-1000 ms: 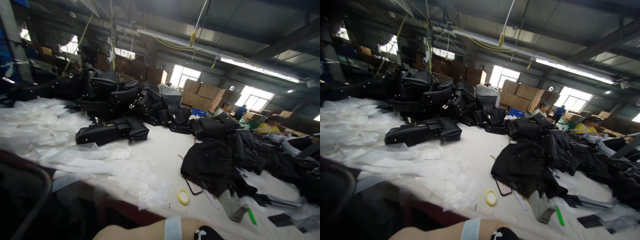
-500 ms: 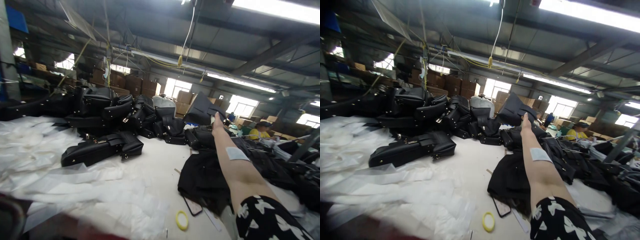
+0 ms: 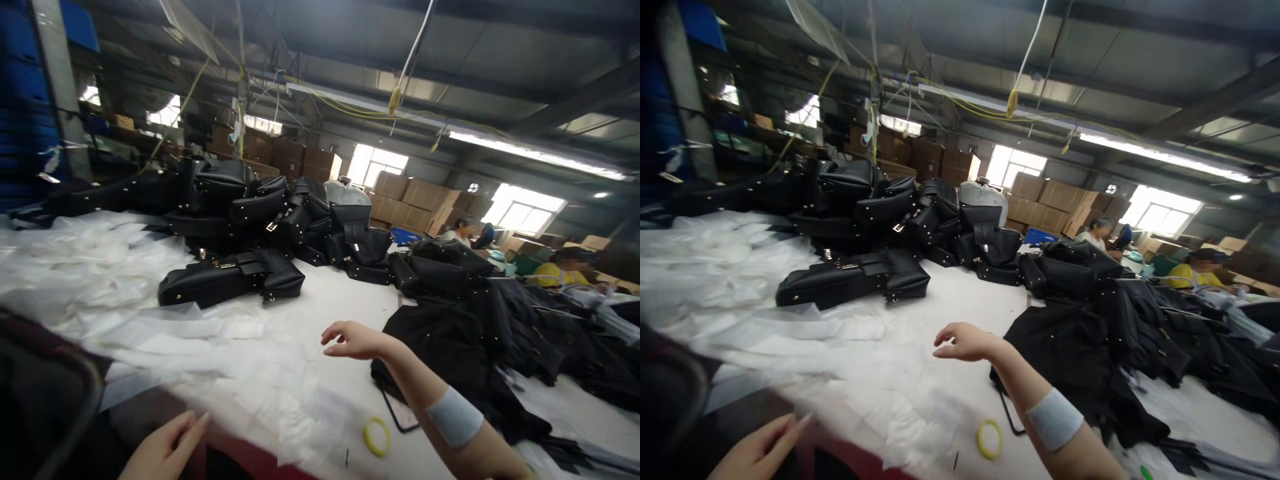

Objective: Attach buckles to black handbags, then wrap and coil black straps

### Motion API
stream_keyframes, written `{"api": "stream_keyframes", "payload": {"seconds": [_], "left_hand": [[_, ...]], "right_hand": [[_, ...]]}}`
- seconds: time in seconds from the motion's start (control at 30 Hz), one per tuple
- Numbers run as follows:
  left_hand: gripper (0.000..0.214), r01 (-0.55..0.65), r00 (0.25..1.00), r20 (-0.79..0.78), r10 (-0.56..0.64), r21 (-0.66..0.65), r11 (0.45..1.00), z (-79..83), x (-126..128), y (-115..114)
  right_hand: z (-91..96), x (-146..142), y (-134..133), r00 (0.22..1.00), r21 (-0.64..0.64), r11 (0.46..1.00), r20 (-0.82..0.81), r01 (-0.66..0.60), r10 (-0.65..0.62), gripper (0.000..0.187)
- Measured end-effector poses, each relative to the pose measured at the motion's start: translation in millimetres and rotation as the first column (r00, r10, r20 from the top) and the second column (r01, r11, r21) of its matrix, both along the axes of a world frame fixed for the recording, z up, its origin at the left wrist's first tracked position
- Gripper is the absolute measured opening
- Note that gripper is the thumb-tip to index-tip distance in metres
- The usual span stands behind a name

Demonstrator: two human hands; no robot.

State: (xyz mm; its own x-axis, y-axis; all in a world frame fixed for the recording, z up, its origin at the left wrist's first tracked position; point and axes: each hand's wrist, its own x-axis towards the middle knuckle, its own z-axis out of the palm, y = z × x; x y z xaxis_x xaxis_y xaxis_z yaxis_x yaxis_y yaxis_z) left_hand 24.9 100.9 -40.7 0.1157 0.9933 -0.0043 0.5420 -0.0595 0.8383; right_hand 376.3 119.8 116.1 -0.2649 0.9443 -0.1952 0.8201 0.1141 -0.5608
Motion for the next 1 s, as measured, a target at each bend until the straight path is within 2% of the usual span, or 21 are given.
{"api": "stream_keyframes", "payload": {"seconds": [0.03,0.1,0.17,0.2,0.33,0.37,0.43,0.5,0.6,0.67,0.77,0.83,0.93,1.0], "left_hand": [[0.05,0.084,0.996,0.017,-0.084,-0.044,0.995,-2.7,2.1,5.9],[0.045,0.067,0.997,-0.033,-0.066,0.035,0.997,-5.6,11.2,16.8],[0.04,0.081,0.982,-0.178,-0.056,0.134,0.988,-6.8,26.0,29.3],[0.038,0.083,0.968,-0.248,-0.039,0.169,0.982,-7.6,34.4,36.8],[0.034,0.012,0.936,-0.347,0.053,0.183,0.983,-17.0,66.5,65.2],[0.034,0.01,0.928,-0.368,0.059,0.181,0.983,-21.1,72.6,69.2],[0.033,0.011,0.912,-0.406,0.064,0.179,0.984,-30.5,81.2,72.7],[0.033,0.014,0.897,-0.438,0.065,0.175,0.984,-39.4,84.5,72.7],[0.032,0.016,0.88,-0.471,0.066,0.167,0.986,-48.4,83.3,72.7],[0.032,0.014,0.871,-0.487,0.069,0.165,0.986,-51.3,82.0,73.6],[0.032,0.007,0.861,-0.501,0.086,0.181,0.983,-53.5,81.6,74.7],[0.032,0.0,0.856,-0.507,0.101,0.196,0.981,-54.7,82.0,75.0],[0.032,-0.008,0.849,-0.516,0.113,0.2,0.98,-56.1,82.6,75.5],[0.032,-0.011,0.847,-0.518,0.114,0.198,0.98,-56.7,82.9,76.1]], "right_hand": [[1.3,-11.6,0.1,0.996,-0.02,0.996,0.015,-0.086,0.086,0.038],[3.4,-33.1,3.2,0.972,-0.046,0.973,0.053,-0.227,0.23,0.039],[1.2,-52.3,11.2,0.946,-0.054,0.948,0.07,-0.313,0.316,0.039],[-2.0,-61.0,16.9,0.935,-0.056,0.937,0.065,-0.346,0.349,0.038],[-27.5,-88.2,51.7,0.895,-0.033,0.896,0.047,-0.442,0.443,0.037],[-35.7,-92.0,64.4,0.895,-0.004,0.899,0.088,-0.438,0.436,0.037],[-51.7,-95.0,96.1,0.914,0.109,0.924,0.225,-0.367,0.337,0.036],[-65.3,-91.8,135.0,0.929,0.263,0.934,0.341,-0.243,0.146,0.041],[-80.8,-80.6,195.7,0.92,0.434,0.897,0.381,-0.089,-0.093,0.06],[-90.0,-74.4,228.9,0.903,0.501,0.864,0.391,-0.049,-0.176,0.072],[-106.0,-72.1,258.4,0.889,0.538,0.841,0.413,-0.062,-0.198,0.079],[-117.4,-73.9,265.7,0.887,0.541,0.837,0.423,-0.083,-0.185,0.072],[-128.2,-74.3,266.3,0.891,0.546,0.833,0.417,-0.086,-0.181,0.035],[-126.2,-68.7,263.6,0.897,0.56,0.826,0.392,-0.058,-0.203,0.018]]}}
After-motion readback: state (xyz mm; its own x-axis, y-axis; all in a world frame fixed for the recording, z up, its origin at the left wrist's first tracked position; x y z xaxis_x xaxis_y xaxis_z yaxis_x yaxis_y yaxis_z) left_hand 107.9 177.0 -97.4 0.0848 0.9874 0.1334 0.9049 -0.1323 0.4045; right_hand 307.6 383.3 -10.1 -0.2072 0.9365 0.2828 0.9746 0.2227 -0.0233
